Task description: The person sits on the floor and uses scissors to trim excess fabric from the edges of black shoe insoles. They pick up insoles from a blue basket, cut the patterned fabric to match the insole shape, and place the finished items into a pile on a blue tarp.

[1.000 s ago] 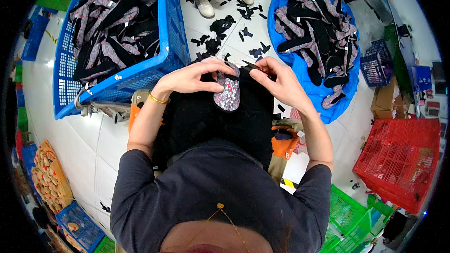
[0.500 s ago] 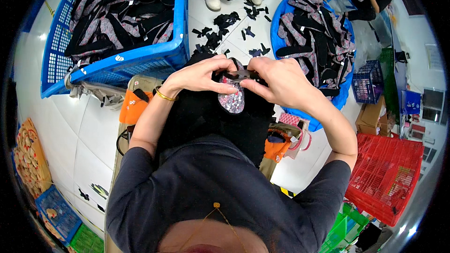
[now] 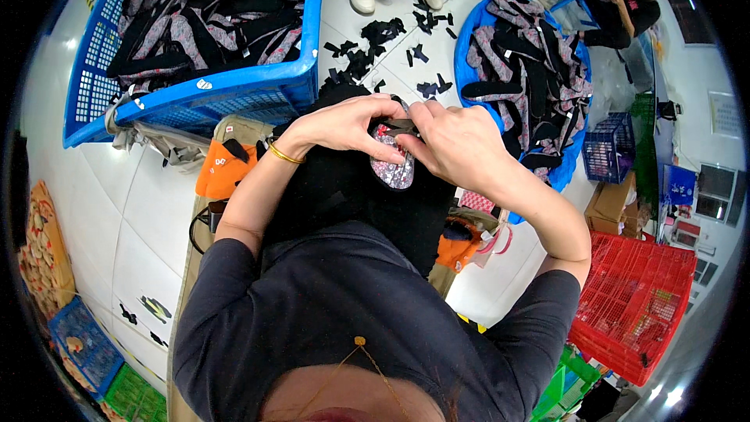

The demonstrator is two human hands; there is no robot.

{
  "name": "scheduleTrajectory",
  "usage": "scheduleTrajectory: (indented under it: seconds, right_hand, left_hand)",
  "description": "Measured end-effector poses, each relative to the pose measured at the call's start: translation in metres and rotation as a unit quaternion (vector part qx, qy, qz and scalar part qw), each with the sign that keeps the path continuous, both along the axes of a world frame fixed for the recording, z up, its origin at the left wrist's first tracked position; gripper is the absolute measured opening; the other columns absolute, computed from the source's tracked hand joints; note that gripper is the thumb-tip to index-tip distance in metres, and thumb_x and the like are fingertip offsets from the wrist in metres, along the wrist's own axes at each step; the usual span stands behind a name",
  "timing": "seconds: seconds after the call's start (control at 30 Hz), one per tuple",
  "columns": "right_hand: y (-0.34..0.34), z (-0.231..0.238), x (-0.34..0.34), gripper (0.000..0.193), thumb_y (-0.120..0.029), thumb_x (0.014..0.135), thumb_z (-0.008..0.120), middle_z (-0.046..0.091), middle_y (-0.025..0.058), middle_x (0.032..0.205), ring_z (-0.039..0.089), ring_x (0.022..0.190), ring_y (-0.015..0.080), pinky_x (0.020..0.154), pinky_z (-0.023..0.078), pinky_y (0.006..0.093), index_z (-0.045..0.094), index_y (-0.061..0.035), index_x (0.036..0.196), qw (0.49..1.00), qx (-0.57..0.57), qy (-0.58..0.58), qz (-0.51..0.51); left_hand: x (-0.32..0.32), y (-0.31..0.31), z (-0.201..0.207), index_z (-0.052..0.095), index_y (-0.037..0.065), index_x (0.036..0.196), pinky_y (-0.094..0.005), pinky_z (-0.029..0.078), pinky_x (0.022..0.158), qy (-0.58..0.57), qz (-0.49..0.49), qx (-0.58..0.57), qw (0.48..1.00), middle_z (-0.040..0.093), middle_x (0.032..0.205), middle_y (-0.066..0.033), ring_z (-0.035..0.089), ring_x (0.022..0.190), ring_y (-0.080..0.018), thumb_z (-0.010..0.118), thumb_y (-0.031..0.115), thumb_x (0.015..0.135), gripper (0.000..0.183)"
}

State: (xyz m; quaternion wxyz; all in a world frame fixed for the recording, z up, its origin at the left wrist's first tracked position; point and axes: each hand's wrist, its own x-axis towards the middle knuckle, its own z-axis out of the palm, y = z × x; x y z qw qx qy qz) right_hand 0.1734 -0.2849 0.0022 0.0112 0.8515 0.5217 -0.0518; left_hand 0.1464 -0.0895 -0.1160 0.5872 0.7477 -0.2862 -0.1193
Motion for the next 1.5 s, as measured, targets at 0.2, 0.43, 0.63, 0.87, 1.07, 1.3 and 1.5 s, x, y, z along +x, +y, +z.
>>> scheduleTrajectory:
  seconds: [0.2, 0.43, 0.63, 0.87, 1.07, 1.3, 1.5]
  right_hand:
    - [-0.004, -0.008, 0.006, 0.027, -0.032, 0.087, 0.065, 0.065, 0.0121, 0.073, 0.065, 0.063, 0.0297, 0.052, 0.048, 0.0384, 0.059, -0.0052, 0.087, 0.994, 0.06, 0.085, -0.028]
    - [-0.071, -0.049, 0.006, 0.026, -0.026, 0.091, 0.065, 0.061, 0.0015, 0.076, 0.053, 0.058, 0.0078, 0.051, 0.037, 0.0219, 0.058, -0.0033, 0.102, 0.761, 0.4, 0.379, -0.343]
    - [-0.071, -0.074, -0.041, 0.045, -0.043, 0.097, 0.054, 0.067, 0.0125, 0.096, 0.062, 0.067, 0.008, 0.04, 0.025, 0.0155, 0.051, -0.0017, 0.115, 0.519, 0.461, 0.623, -0.36]
    - [-0.059, -0.11, -0.047, 0.023, -0.018, 0.088, 0.071, 0.056, -0.0041, 0.085, 0.039, 0.055, -0.001, 0.038, 0.025, 0.0161, 0.052, -0.0098, 0.101, 0.36, 0.694, 0.511, -0.358]
    - [-0.043, -0.121, -0.072, 0.034, -0.014, 0.081, 0.078, 0.052, -0.0052, 0.085, 0.046, 0.074, 0.003, 0.064, 0.037, 0.018, 0.057, -0.0035, 0.106, 0.65, 0.567, 0.356, -0.358]
    - [-0.063, -0.121, -0.07, 0.05, -0.005, 0.084, 0.071, 0.054, 0.0027, 0.093, 0.048, 0.069, 0.0077, 0.066, 0.043, 0.0213, 0.049, 0.0027, 0.128, 0.635, 0.583, 0.317, -0.394]
    - [-0.062, -0.109, -0.046, 0.029, -0.01, 0.092, 0.063, 0.062, 0.0063, 0.1, 0.057, 0.085, 0.0089, 0.074, 0.045, 0.0215, 0.06, 0.0034, 0.117, 0.653, 0.622, 0.24, -0.359]
  left_hand:
    - [-0.001, -0.001, -0.006, 0.062, 0.002, 0.1, -0.0309, 0.043, 0.081, -0.008, 0.007, -0.011, 1.0, 0.057, 0.095, -0.0087, 0.053, 0.092, -0.021, 0.08, 0.038, 0.074, 0.048]
    - [0.004, -0.008, 0.009, 0.066, 0.0, 0.104, -0.0258, 0.046, 0.08, 0.092, 0.013, -0.074, 0.993, 0.063, 0.099, -0.0058, 0.057, 0.09, -0.0132, 0.078, 0.024, 0.08, 0.036]
    - [0.008, -0.023, 0.014, 0.06, -0.001, 0.114, -0.0232, 0.045, 0.082, 0.153, 0.107, -0.436, 0.88, 0.061, 0.102, -0.0021, 0.057, 0.092, -0.0088, 0.062, 0.008, 0.092, 0.023]
    - [-0.035, -0.048, -0.014, 0.055, 0.001, 0.113, -0.0243, 0.042, 0.084, 0.216, -0.014, -0.247, 0.945, 0.053, 0.11, -0.0039, 0.051, 0.097, -0.0096, 0.057, 0.017, 0.094, 0.025]
    - [-0.054, -0.059, -0.026, 0.031, 0.001, 0.144, -0.0377, 0.039, 0.105, 0.24, 0.098, -0.262, 0.93, 0.047, 0.139, -0.0114, 0.048, 0.126, -0.0227, 0.058, 0.024, 0.096, 0.059]
    - [-0.054, -0.061, -0.004, 0.045, -0.002, 0.133, -0.0423, 0.05, 0.096, 0.386, 0.092, -0.406, 0.823, 0.059, 0.124, -0.0177, 0.062, 0.109, -0.0286, 0.054, 0.023, 0.097, 0.045]
    - [-0.06, -0.057, -0.017, 0.047, -0.002, 0.13, -0.0473, 0.05, 0.095, 0.446, 0.061, -0.45, 0.771, 0.062, 0.112, -0.0174, 0.064, 0.102, -0.0298, 0.055, 0.027, 0.095, 0.046]
